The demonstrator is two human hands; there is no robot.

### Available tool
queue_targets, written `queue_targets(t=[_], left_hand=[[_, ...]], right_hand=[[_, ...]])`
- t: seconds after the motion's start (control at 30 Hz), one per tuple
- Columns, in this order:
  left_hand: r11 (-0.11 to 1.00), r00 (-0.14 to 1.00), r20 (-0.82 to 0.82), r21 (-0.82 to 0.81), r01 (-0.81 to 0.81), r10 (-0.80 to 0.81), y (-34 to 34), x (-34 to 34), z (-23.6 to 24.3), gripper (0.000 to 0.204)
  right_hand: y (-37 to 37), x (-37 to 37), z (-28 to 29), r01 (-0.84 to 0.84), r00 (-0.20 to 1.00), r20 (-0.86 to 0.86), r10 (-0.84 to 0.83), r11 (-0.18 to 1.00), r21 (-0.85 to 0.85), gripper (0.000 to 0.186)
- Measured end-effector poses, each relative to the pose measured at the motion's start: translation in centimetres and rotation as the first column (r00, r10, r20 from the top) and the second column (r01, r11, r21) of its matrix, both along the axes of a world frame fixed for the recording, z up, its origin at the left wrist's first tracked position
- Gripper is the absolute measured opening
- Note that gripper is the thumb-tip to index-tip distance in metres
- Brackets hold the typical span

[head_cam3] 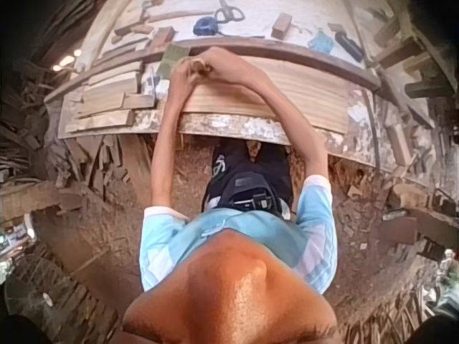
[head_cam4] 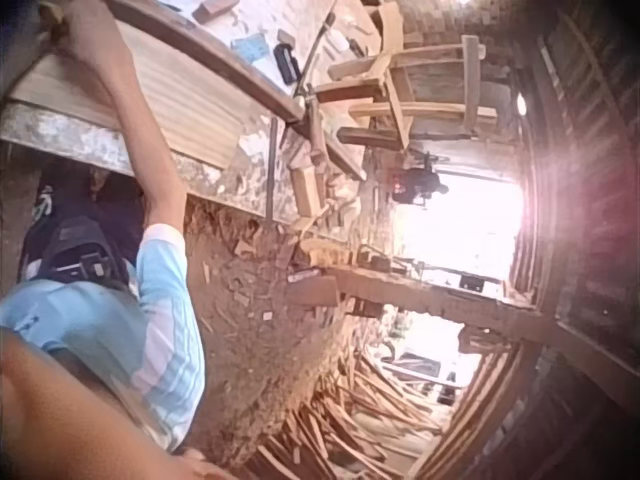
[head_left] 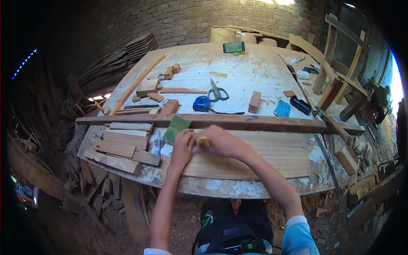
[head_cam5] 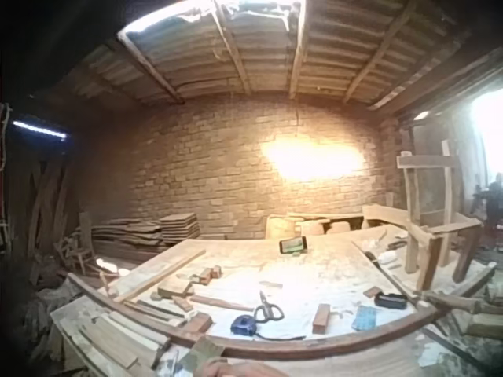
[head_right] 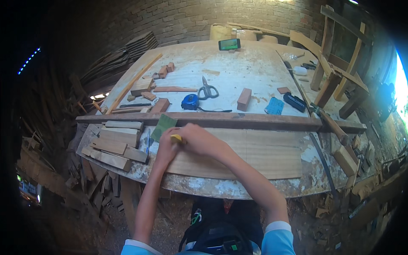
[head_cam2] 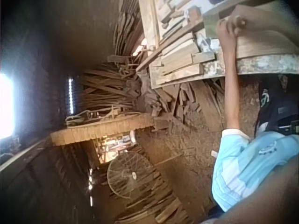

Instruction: Marking measurements on a wooden board and hammering a small piece into place.

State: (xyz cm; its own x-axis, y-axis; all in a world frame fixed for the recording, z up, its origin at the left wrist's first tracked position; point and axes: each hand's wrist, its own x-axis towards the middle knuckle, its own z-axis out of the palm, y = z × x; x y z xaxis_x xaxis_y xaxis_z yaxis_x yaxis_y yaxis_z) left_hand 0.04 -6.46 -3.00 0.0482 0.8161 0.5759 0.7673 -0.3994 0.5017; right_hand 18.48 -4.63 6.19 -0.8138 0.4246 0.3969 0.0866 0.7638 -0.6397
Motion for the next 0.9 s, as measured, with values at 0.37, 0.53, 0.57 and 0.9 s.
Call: queue_targets(t=[0.37,0.53,0.57,0.9], left_hand=[[0.999,0.997,-0.054,-0.002,-0.052,0.052,-0.4,1.1,0.8,0.011],[0.999,0.998,-0.058,0.012,-0.037,0.038,-0.7,0.9,0.6,0.010],[0.999,0.998,-0.054,0.005,-0.040,0.041,-0.7,0.8,0.5,0.010],[0.999,0.997,-0.074,-0.032,-0.018,0.016,0.1,1.3,1.2,0.011]], right_hand=[[1.3,1.7,-3.0,0.279,0.960,-0.059,-0.274,0.956,0.093,0.022],[-1.7,9.3,-3.3,0.318,0.947,0.123,-0.295,0.910,-0.265,0.027],[-2.8,11.5,-3.1,0.437,0.899,0.129,-0.419,0.836,-0.332,0.028],[-10.7,24.5,-0.8,0.973,0.191,-0.098,-0.977,0.202,-0.112,0.020]])
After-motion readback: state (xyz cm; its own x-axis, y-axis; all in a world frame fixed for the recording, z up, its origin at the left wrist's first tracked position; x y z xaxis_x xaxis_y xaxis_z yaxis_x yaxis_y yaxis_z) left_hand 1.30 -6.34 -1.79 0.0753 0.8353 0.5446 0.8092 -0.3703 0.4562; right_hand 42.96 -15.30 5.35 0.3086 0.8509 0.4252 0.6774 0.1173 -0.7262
